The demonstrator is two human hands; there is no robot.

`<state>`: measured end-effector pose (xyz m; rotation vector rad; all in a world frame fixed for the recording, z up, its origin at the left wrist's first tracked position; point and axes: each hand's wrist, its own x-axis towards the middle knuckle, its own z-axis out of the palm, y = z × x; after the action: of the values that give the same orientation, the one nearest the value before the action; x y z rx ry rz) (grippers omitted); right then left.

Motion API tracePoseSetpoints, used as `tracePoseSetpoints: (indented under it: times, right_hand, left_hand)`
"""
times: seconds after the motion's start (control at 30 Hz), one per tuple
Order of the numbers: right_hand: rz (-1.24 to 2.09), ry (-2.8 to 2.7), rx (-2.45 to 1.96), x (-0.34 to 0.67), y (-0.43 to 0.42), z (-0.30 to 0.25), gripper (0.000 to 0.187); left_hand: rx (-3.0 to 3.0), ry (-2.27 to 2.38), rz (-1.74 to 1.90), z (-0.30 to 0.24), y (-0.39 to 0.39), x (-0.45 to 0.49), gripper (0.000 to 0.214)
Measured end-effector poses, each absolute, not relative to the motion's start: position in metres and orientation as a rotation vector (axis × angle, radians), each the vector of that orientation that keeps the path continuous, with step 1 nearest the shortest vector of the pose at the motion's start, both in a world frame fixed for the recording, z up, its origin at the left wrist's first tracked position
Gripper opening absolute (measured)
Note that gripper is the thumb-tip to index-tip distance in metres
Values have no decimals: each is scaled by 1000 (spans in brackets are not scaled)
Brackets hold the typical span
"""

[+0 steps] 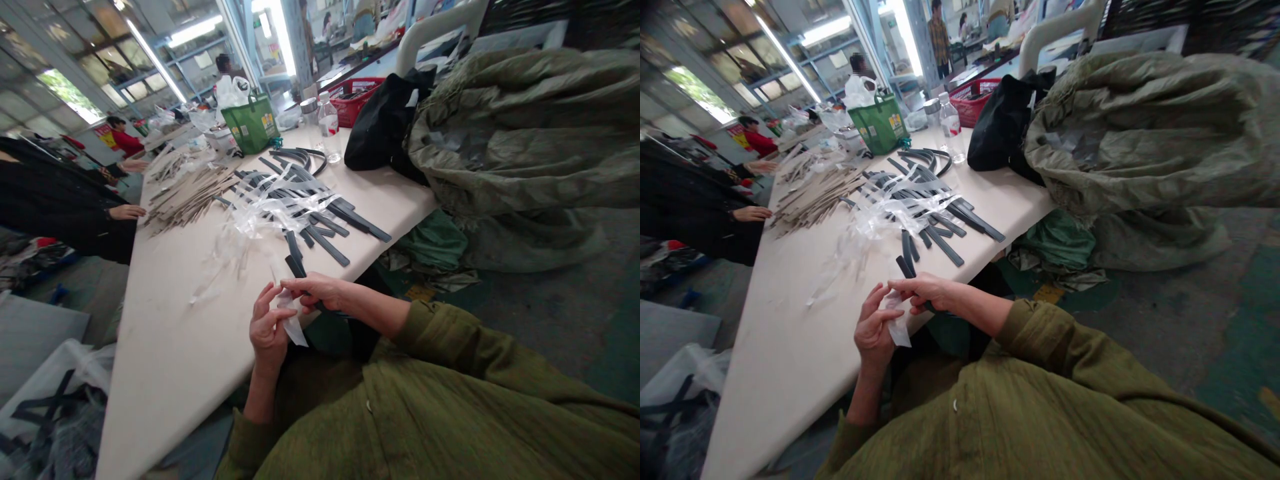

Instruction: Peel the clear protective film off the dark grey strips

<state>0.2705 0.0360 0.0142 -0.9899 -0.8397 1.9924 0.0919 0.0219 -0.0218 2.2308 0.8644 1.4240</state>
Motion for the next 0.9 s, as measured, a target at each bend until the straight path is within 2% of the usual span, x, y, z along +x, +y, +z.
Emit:
tracePoseSetpoints:
  times: [0.17, 0.23, 0.33, 0.47, 0.63, 0.77, 0.9]
  right_hand:
    - [1770, -948, -1083, 271, 41, 13, 18]
    - [1687, -994, -1110, 272, 46, 13, 16]
    - [1609, -1041, -1122, 275, 49, 15, 16]
    - [1557, -1074, -1122, 278, 48, 21, 15]
    - [1514, -1093, -1112, 280, 46, 23, 14]
    - [1474, -1094, -1100, 289, 41, 22, 20]
    - [1546, -1130, -1065, 302, 15, 15, 38]
  left_hand:
    - [1921, 1124, 1436, -26, 13, 92, 15]
    - [1609, 1211, 1390, -26, 10, 92, 28]
    - [1326, 1234, 1127, -22, 8, 91, 45]
    - [1466, 1299, 805, -9, 8, 94, 33]
    - [1677, 1281, 569, 6, 4, 104, 23]
    - [1500, 1300, 695, 4, 9, 110, 23]
    - [1104, 1206, 1013, 4, 24, 119, 27]
